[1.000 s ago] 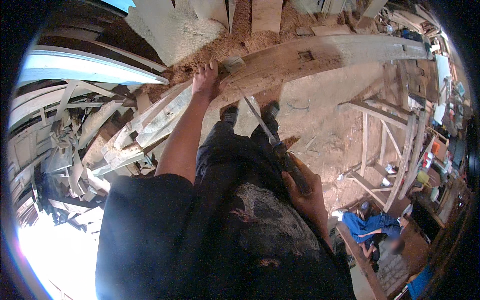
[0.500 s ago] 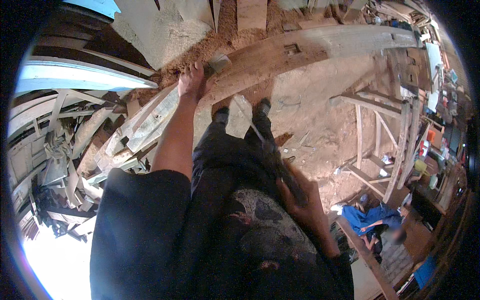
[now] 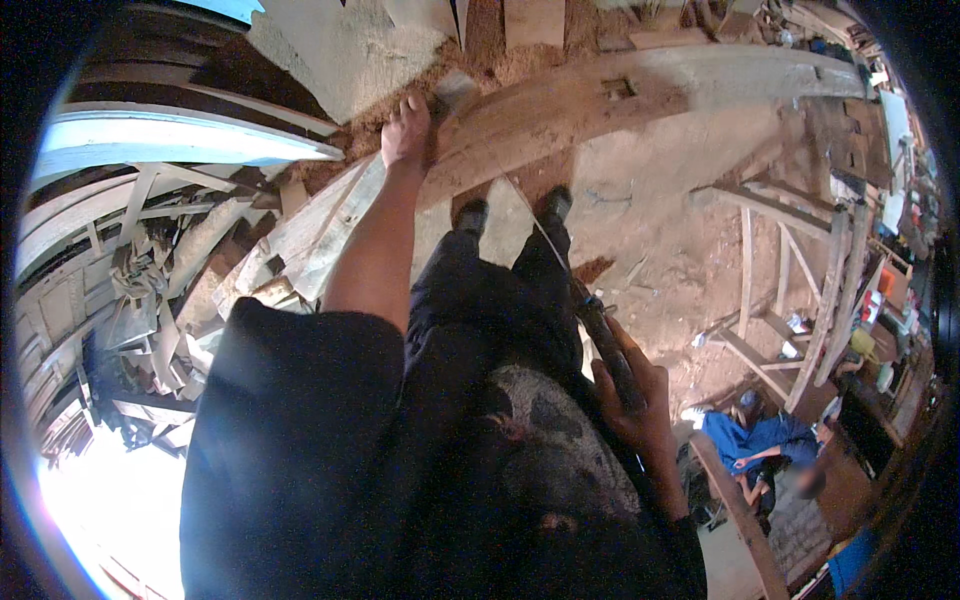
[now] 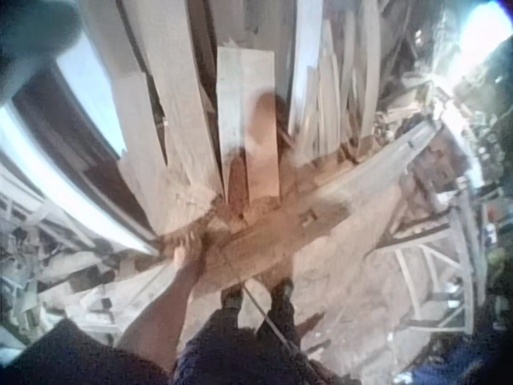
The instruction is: The person sits on the floor of a workshop and uses a hand saw to cut a small block of wood. They hold the wood steady with one hand and saw with the other, producing sawdust. The person then repositions the wood and continues sawing.
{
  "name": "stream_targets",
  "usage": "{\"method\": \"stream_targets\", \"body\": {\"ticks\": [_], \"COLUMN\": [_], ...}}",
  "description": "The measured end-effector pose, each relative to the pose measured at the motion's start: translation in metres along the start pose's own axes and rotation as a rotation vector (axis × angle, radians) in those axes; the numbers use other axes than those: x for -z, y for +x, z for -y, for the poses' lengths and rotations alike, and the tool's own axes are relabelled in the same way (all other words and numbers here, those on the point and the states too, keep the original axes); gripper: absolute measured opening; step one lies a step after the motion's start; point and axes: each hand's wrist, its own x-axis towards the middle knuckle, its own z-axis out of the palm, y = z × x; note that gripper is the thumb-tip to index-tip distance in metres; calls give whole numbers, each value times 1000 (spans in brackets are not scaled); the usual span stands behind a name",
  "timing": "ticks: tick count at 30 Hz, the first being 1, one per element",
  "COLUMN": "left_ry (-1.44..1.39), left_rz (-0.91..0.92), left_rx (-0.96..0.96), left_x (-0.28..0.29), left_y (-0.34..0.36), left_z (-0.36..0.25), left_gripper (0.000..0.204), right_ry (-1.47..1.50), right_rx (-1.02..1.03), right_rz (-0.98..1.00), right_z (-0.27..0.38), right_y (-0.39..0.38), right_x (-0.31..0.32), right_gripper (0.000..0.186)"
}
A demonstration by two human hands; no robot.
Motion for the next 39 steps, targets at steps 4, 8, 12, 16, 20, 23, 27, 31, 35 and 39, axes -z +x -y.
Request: {"method": "stream_targets", "body": {"ticks": [4, 8, 12, 16, 20, 23, 27, 31, 35, 39], "left_ry": [-16, -13, -34, -203, -606, -641, -383, -92, -371, -212], "left_rz": [11, -43, 74, 333, 392, 330, 142, 208, 45, -106], "left_rx": [-84, -56, -36, -106, -307, -248, -190, -155, -10, -85], "left_x": [-4, -12, 0, -24, 25, 28, 11, 58, -6, -38], "left_y": [-3, 0, 8, 24, 6, -12, -42, -52, -41, -38], "left_z": [7, 11, 11, 26, 23, 18, 1, -10, 19, 27], "left_gripper": [21, 26, 34, 64, 112, 110, 104, 88, 62, 50], "right_ry": [49, 48, 78, 51, 54, 77, 98, 128, 153, 234], "right_rx": [-62, 12, -7, -11, -46, 65, -89, 16, -102, -40], "right_rz": [35, -43, -26, -40, -62, -104, -20, -91, -43, -49], "right_z": [-15, 1, -7, -14, -23, -48, -39, -47, -64, -105], "right_y": [23, 31, 32, 20, -18, -23, -5, 5, -5, -44], "right_x": [11, 0, -11, -19, -15, -34, -54, -70, -75, -87], "right_gripper": [44, 42, 42, 43, 42, 42, 43, 44, 47, 48]}}
